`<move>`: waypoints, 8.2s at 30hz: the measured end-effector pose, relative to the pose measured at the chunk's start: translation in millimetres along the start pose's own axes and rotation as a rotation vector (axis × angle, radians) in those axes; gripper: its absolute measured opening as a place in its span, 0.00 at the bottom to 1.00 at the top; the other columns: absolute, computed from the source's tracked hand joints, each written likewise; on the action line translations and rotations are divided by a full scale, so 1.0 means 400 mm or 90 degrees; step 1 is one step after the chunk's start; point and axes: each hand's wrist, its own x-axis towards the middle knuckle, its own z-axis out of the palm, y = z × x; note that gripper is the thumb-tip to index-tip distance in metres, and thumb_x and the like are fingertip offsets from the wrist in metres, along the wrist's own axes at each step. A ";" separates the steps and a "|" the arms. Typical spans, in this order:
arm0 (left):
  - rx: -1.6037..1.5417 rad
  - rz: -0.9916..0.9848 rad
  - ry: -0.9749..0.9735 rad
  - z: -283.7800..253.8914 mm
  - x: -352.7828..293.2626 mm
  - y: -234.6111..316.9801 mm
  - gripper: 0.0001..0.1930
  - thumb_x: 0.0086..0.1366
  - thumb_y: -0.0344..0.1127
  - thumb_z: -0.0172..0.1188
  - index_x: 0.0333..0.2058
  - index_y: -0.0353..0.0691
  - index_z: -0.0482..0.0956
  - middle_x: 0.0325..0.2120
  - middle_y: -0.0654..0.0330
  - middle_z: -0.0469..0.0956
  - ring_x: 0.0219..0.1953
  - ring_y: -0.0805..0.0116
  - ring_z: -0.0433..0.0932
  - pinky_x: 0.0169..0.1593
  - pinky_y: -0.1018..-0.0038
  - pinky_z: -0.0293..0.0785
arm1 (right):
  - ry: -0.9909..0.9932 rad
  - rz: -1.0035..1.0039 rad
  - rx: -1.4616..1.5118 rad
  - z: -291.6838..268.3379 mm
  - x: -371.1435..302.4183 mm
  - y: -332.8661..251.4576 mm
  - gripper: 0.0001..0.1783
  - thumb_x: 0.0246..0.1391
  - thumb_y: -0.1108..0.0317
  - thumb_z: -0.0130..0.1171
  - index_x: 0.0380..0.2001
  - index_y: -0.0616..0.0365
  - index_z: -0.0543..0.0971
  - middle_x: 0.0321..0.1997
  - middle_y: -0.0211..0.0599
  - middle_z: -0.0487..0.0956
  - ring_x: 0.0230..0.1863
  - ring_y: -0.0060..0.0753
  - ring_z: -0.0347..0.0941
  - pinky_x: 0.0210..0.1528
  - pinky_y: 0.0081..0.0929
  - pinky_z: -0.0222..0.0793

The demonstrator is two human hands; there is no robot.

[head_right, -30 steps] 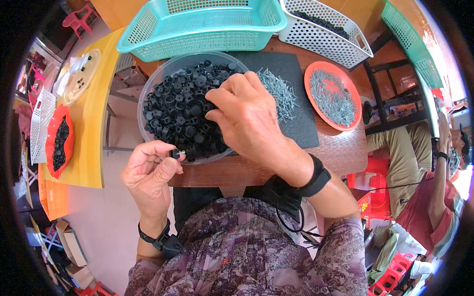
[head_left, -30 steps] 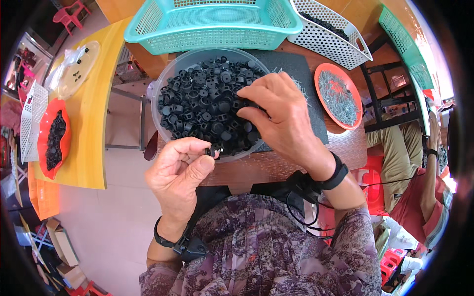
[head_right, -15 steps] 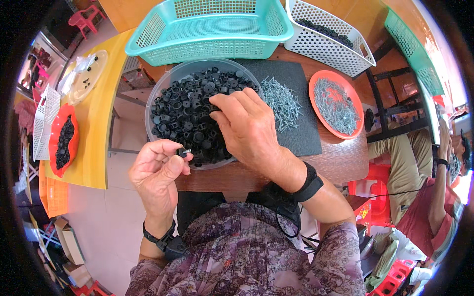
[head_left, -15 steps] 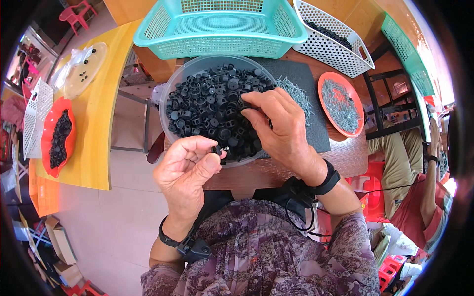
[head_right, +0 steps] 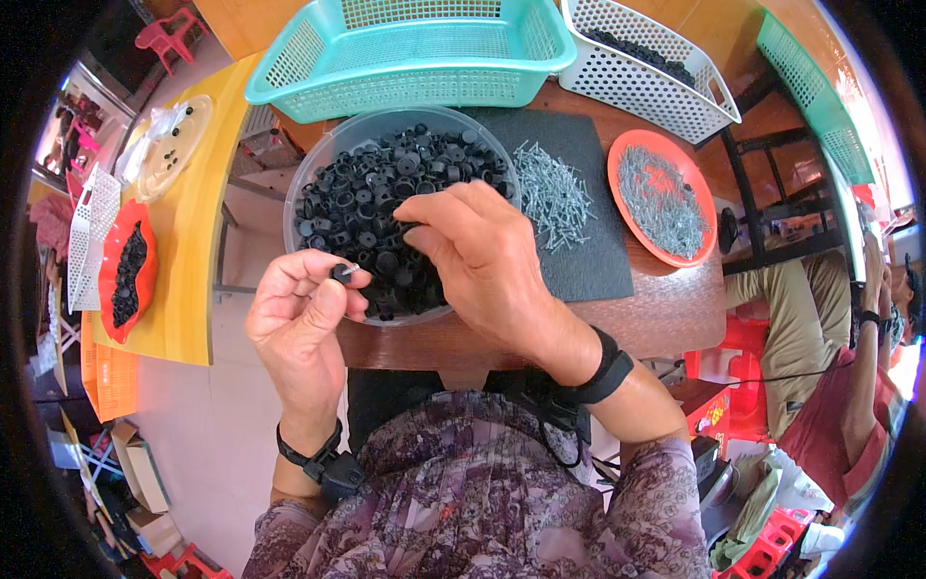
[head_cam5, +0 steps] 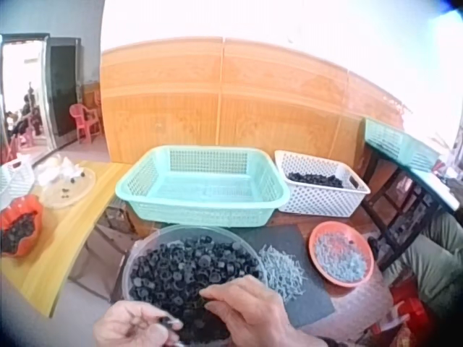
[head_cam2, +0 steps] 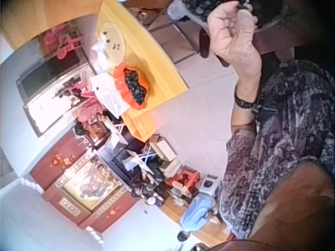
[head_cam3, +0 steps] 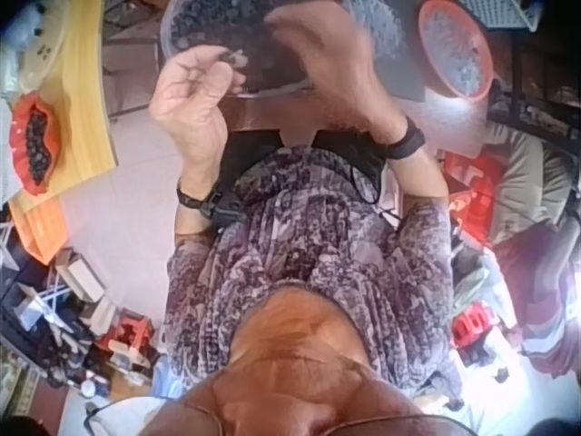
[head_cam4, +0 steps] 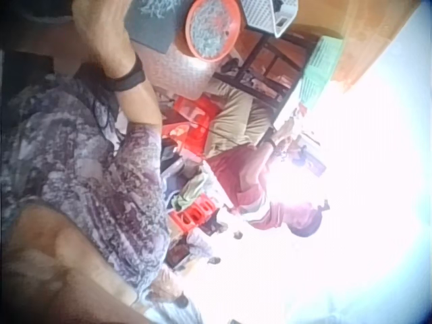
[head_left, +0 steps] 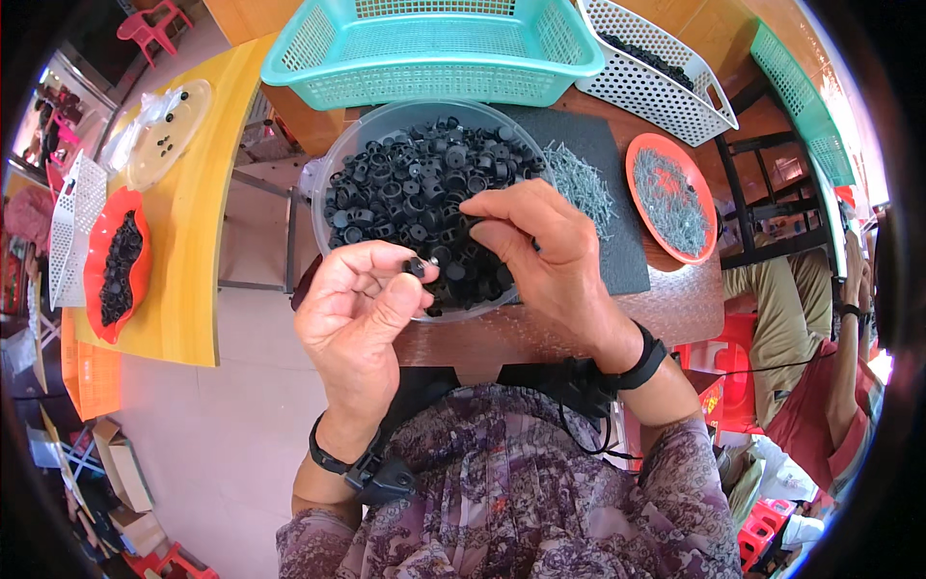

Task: Assembling small black plastic fasteners or clips by hand.

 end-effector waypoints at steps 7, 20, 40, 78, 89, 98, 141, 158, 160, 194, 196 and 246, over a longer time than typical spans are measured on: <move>-0.015 0.005 0.004 -0.037 0.005 -0.001 0.10 0.58 0.25 0.61 0.38 0.30 0.72 0.31 0.55 0.77 0.32 0.71 0.78 0.34 0.80 0.77 | -0.021 -0.119 -0.150 0.005 0.010 -0.006 0.13 0.33 0.81 0.60 0.28 0.58 0.79 0.29 0.37 0.72 0.31 0.40 0.66 0.30 0.32 0.64; -0.022 -0.032 0.020 -0.020 -0.004 0.005 0.10 0.58 0.27 0.61 0.37 0.31 0.73 0.29 0.54 0.78 0.29 0.70 0.77 0.31 0.78 0.73 | -0.030 -0.177 -0.149 0.031 0.017 -0.006 0.10 0.33 0.80 0.57 0.24 0.61 0.72 0.31 0.39 0.70 0.31 0.42 0.63 0.34 0.33 0.60; -0.103 0.026 -0.039 -0.007 -0.002 -0.008 0.11 0.59 0.26 0.61 0.39 0.32 0.70 0.34 0.53 0.77 0.32 0.72 0.76 0.35 0.77 0.76 | -0.024 0.015 0.142 0.019 -0.023 -0.089 0.15 0.39 0.80 0.62 0.35 0.61 0.76 0.28 0.37 0.75 0.27 0.36 0.71 0.29 0.29 0.67; 0.375 0.196 -0.043 0.020 -0.022 0.029 0.09 0.53 0.22 0.64 0.34 0.31 0.77 0.30 0.62 0.74 0.30 0.79 0.71 0.34 0.83 0.68 | -0.072 0.459 0.605 -0.004 -0.040 -0.076 0.14 0.48 0.82 0.59 0.41 0.63 0.79 0.35 0.34 0.80 0.33 0.19 0.74 0.36 0.17 0.73; 0.421 0.212 -0.068 0.017 -0.013 0.036 0.08 0.52 0.22 0.64 0.32 0.31 0.77 0.27 0.62 0.74 0.27 0.78 0.70 0.32 0.83 0.67 | -0.059 0.449 0.550 0.001 -0.046 -0.081 0.14 0.48 0.81 0.59 0.40 0.62 0.80 0.34 0.33 0.81 0.32 0.17 0.74 0.33 0.15 0.71; 0.297 0.101 -0.081 0.016 -0.006 0.025 0.09 0.50 0.21 0.65 0.32 0.32 0.77 0.26 0.64 0.73 0.27 0.78 0.71 0.32 0.83 0.68 | -0.054 0.417 0.494 -0.001 -0.057 -0.076 0.12 0.49 0.80 0.58 0.40 0.63 0.80 0.32 0.32 0.80 0.31 0.15 0.73 0.32 0.15 0.71; 0.311 0.028 -0.147 0.012 0.006 0.011 0.14 0.50 0.27 0.68 0.36 0.32 0.78 0.25 0.66 0.72 0.27 0.80 0.69 0.30 0.83 0.67 | 0.026 0.328 0.427 0.005 -0.071 -0.076 0.09 0.46 0.83 0.58 0.32 0.61 0.82 0.30 0.29 0.77 0.32 0.18 0.70 0.34 0.16 0.66; 0.215 -0.078 -0.206 0.006 0.022 0.020 0.12 0.50 0.26 0.69 0.32 0.33 0.74 0.24 0.68 0.73 0.29 0.84 0.69 0.33 0.85 0.68 | 0.013 0.319 0.403 -0.004 -0.068 -0.076 0.10 0.42 0.85 0.59 0.29 0.62 0.81 0.25 0.29 0.74 0.28 0.18 0.69 0.30 0.18 0.65; 0.203 -0.089 -0.214 0.004 0.025 0.017 0.13 0.50 0.26 0.69 0.32 0.33 0.74 0.25 0.67 0.74 0.29 0.83 0.70 0.33 0.85 0.69 | 0.010 0.325 0.405 -0.006 -0.066 -0.074 0.10 0.41 0.85 0.58 0.29 0.62 0.82 0.25 0.29 0.74 0.28 0.18 0.69 0.30 0.17 0.65; 0.459 0.241 -0.209 0.047 -0.019 -0.018 0.15 0.52 0.26 0.67 0.39 0.34 0.75 0.27 0.59 0.76 0.26 0.73 0.76 0.29 0.79 0.72 | -0.054 0.369 0.449 -0.059 -0.080 -0.100 0.13 0.44 0.81 0.64 0.36 0.64 0.76 0.33 0.29 0.74 0.33 0.16 0.68 0.35 0.16 0.65; 0.410 0.205 -0.194 0.057 -0.019 -0.008 0.16 0.49 0.23 0.65 0.39 0.34 0.74 0.25 0.57 0.74 0.24 0.69 0.75 0.28 0.77 0.71 | -0.063 0.343 0.437 -0.063 -0.071 -0.100 0.12 0.46 0.81 0.63 0.36 0.65 0.75 0.34 0.30 0.75 0.34 0.17 0.70 0.37 0.16 0.66; 0.638 0.233 -0.151 -0.081 0.127 0.041 0.07 0.48 0.22 0.62 0.24 0.34 0.71 0.20 0.59 0.69 0.23 0.68 0.70 0.29 0.75 0.67 | 0.093 0.167 -0.235 -0.326 0.089 0.230 0.09 0.49 0.73 0.58 0.36 0.62 0.78 0.33 0.36 0.80 0.33 0.23 0.74 0.38 0.22 0.69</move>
